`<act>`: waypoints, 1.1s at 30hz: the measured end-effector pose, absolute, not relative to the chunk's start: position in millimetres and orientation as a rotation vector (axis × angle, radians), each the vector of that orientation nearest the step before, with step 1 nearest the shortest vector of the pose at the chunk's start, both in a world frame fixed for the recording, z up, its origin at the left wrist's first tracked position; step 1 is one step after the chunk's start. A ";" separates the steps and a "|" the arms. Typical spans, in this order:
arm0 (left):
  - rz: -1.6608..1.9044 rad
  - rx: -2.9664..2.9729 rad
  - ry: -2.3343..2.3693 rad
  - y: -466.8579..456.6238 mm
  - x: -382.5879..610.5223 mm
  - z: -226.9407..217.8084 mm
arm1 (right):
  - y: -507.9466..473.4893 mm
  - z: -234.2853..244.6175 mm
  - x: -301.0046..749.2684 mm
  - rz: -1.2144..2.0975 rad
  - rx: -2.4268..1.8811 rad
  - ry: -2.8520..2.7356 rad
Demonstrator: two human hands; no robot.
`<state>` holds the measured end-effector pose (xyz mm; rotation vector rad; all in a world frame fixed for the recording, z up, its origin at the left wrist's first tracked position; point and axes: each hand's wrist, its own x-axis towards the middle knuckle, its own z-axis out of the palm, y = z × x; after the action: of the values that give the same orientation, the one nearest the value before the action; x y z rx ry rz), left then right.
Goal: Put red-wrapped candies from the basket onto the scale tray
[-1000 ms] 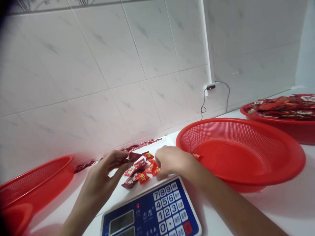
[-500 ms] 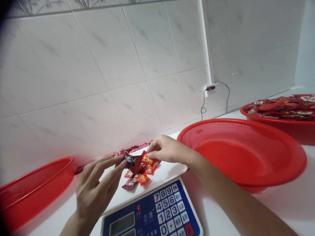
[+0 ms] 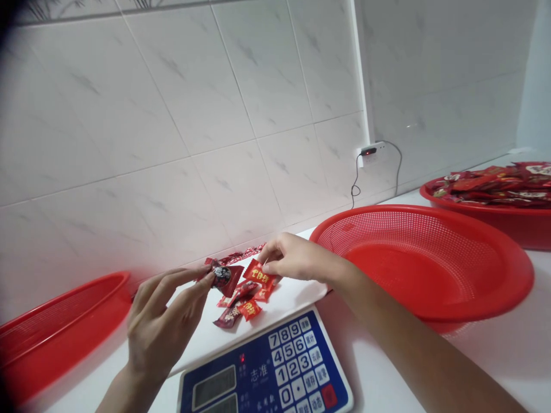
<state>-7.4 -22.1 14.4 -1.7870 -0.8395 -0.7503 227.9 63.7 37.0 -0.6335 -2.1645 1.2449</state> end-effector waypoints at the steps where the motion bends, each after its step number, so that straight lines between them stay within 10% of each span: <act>1: -0.740 -1.785 -0.844 -21.8 -7.0 15.0 | 62.5 37.8 228.0 1.226 -0.652 -2.161; 33: -0.626 -1.775 -1.161 -37.0 7.0 46.3 | 50.8 8.8 197.3 0.663 -0.963 -2.491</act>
<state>7.0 -37.0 46.3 -1.7753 -1.1605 -0.6258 197.3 50.8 8.8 -0.9634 -2.4911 0.6629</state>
